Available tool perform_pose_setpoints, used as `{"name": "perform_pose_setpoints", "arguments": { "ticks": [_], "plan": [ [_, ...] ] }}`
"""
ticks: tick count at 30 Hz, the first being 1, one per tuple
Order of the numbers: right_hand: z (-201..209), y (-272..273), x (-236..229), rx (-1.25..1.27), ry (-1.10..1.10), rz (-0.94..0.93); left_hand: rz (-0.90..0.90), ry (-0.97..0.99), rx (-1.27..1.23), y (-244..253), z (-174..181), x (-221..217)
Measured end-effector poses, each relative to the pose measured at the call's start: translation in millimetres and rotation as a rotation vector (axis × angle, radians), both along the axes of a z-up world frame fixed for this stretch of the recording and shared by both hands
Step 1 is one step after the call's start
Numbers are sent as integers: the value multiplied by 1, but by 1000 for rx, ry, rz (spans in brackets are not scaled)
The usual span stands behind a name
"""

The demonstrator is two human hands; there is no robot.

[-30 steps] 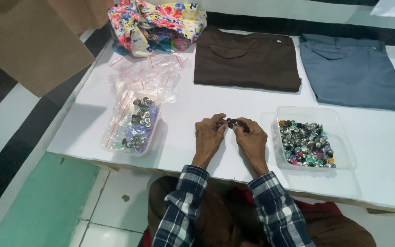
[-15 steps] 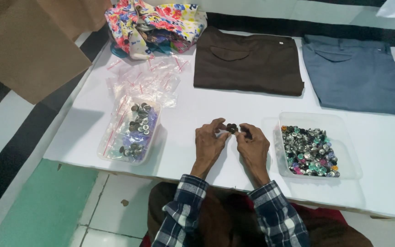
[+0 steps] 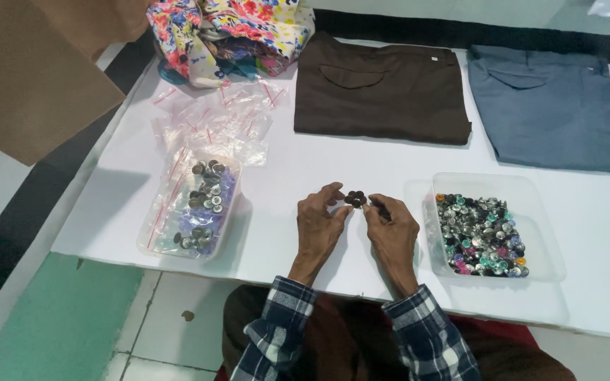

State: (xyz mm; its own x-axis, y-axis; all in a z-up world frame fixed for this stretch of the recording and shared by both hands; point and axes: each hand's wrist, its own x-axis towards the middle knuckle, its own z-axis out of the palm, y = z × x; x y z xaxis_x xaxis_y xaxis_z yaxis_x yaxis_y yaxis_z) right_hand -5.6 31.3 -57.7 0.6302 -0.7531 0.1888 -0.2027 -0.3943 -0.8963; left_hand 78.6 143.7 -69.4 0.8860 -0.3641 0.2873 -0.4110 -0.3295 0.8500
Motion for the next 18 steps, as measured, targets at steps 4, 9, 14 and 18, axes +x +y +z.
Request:
{"name": "perform_pose_setpoints", "arguments": {
  "ticks": [4, 9, 14, 18],
  "plan": [
    [-4, -2, 2, -21, 4, 5, 4, -15, -7, -2, -7, 3],
    [-15, -9, 6, -88, 6, 27, -20, -16, 10, -3, -8, 5],
    [-13, -5, 3, -39, -14, 23, -15, -20, -25, 0, -1, -1],
    [-7, 0, -1, -54, -31, 25, -14, -35, -32, 1, -4, -2]
  ]
}}
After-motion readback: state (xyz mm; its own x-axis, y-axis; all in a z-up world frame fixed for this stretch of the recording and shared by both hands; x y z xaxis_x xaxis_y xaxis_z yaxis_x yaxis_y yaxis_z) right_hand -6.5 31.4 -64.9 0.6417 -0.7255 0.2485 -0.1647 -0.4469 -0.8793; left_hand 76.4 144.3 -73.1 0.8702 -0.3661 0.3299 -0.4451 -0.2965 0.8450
